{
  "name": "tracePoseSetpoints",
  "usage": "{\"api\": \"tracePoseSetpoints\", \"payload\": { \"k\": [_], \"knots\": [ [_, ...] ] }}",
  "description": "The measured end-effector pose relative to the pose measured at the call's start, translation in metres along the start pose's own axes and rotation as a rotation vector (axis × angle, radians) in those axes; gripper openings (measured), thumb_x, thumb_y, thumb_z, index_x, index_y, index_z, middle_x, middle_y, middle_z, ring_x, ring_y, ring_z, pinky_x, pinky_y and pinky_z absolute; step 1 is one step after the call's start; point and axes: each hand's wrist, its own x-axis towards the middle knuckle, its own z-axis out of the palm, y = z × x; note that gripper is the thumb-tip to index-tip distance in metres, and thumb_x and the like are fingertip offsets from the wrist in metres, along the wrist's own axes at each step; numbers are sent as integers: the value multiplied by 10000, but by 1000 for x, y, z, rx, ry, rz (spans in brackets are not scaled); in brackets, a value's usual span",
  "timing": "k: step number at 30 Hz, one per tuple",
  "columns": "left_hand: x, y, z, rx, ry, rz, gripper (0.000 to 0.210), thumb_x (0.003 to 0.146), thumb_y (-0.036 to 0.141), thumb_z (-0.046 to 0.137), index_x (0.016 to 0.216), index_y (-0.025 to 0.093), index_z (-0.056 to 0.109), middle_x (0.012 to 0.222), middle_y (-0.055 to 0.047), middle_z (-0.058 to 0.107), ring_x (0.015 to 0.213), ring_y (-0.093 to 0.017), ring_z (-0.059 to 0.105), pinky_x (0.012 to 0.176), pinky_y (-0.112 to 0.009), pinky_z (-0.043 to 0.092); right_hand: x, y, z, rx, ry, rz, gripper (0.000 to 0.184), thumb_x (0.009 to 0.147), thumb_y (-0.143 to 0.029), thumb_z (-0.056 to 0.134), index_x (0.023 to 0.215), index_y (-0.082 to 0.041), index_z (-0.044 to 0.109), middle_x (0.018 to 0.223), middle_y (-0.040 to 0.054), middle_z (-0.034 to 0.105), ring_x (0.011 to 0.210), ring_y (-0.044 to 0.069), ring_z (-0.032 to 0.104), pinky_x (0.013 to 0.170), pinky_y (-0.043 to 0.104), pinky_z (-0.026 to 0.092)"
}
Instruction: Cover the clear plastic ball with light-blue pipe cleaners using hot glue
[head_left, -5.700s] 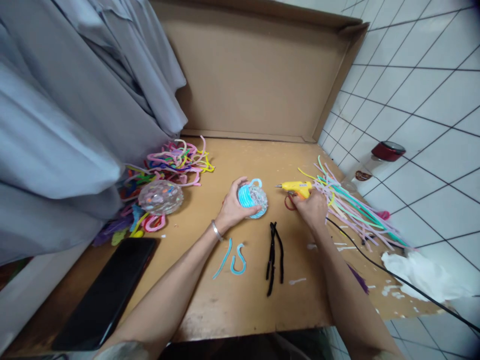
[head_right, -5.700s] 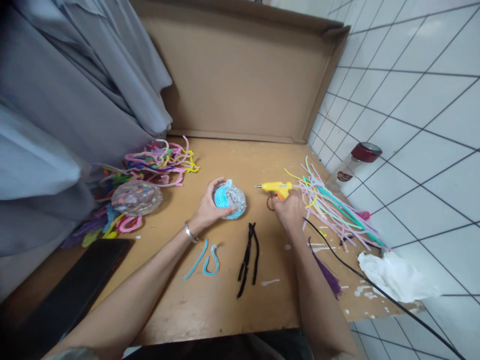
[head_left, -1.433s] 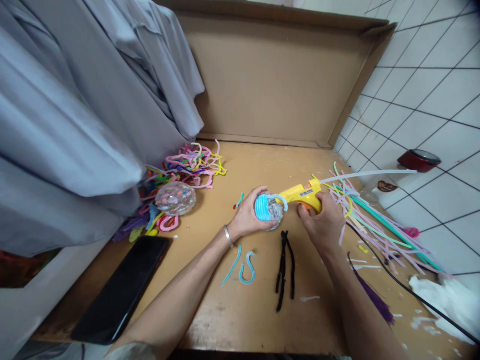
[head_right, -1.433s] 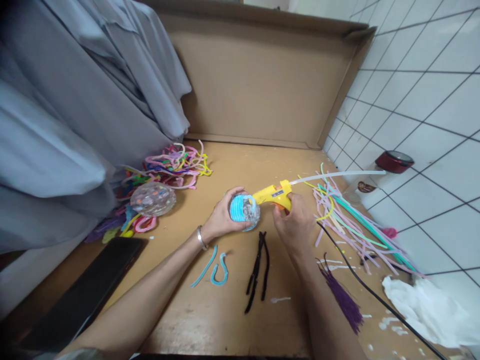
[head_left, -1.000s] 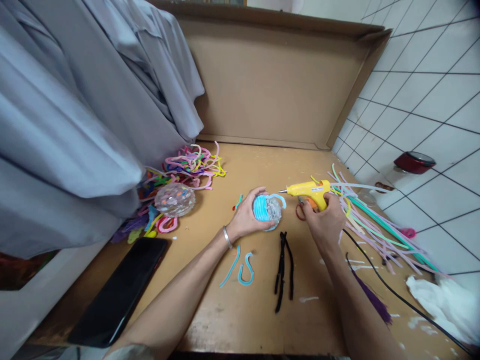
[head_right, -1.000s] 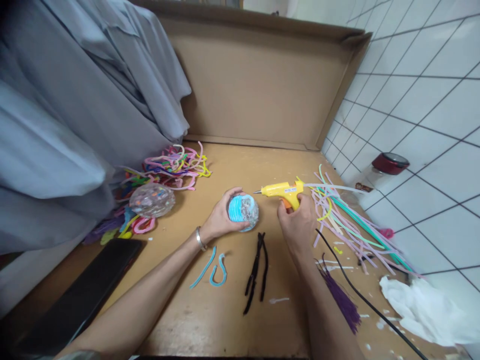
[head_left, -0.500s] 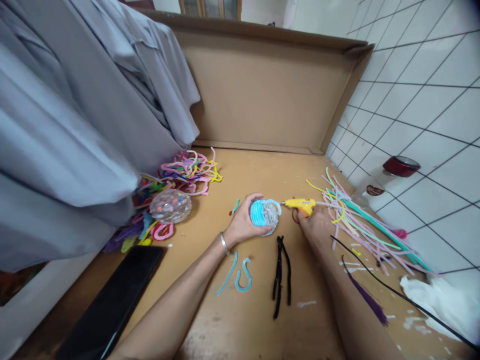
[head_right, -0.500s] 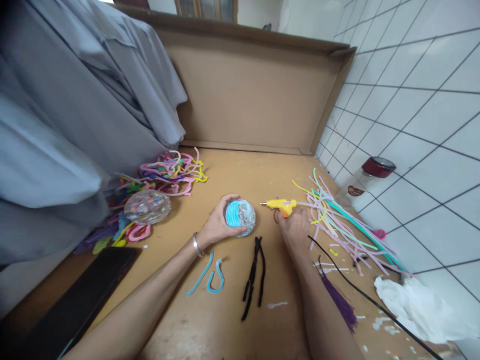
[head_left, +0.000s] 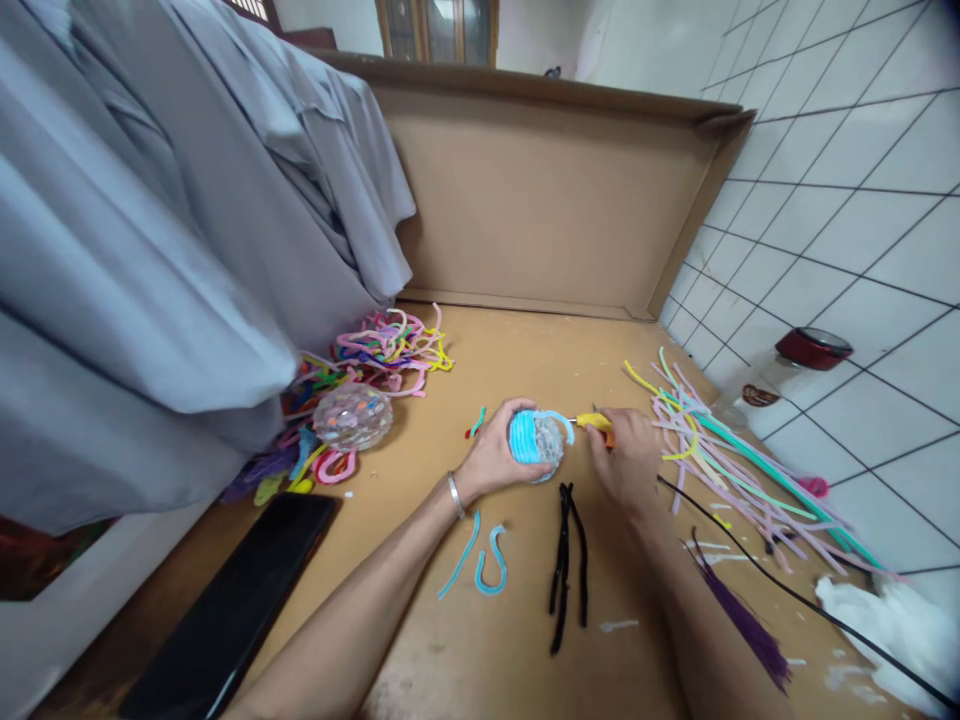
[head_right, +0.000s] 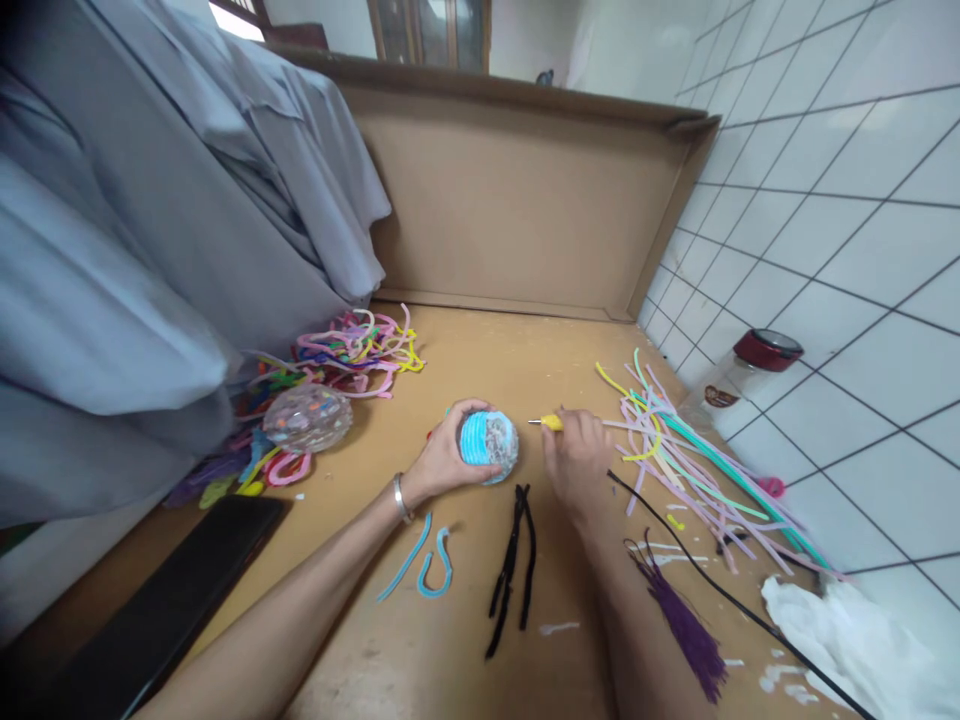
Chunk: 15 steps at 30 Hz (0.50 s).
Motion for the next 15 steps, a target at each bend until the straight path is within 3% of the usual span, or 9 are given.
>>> {"api": "tracePoseSetpoints", "payload": {
  "k": [3, 7, 12, 15],
  "knots": [
    [0, 2, 1, 29, -7, 17, 749, 558, 293, 867, 1212, 207, 512, 1215, -84, 637, 1146, -276, 629, 1028, -428, 509, 1, -26, -8, 310, 44, -82, 216, 939, -320, 524, 1075, -202, 642, 952, 89, 695, 907, 233, 623, 811, 384, 491],
    [-1, 4, 2, 88, -9, 63, 728, 557, 287, 857, 1204, 211, 531, 1208, -81, 640, 1126, -276, 633, 1024, -434, 511, 0, -53, -20, 414, 59, -59, 223, 942, -355, 564, 1091, -232, 675, 990, 76, 723, 935, 228, 656, 841, 393, 520],
    [-2, 5, 3, 117, -26, 84, 730, 554, 266, 847, 1211, 224, 533, 1209, -77, 643, 1126, -280, 630, 1025, -439, 507, 3, -60, -27, 490, 106, -86, 189, 967, -280, 529, 922, -234, 707, 889, 48, 747, 857, 199, 683, 814, 378, 532],
    [-2, 5, 3, 99, -28, 89, 726, 552, 275, 847, 1204, 217, 532, 1190, -79, 646, 1116, -278, 632, 1021, -436, 507, 2, -56, -24, 540, 137, -94, 165, 954, -260, 554, 915, -235, 712, 878, 39, 762, 837, 198, 700, 802, 381, 548]
  ]
}}
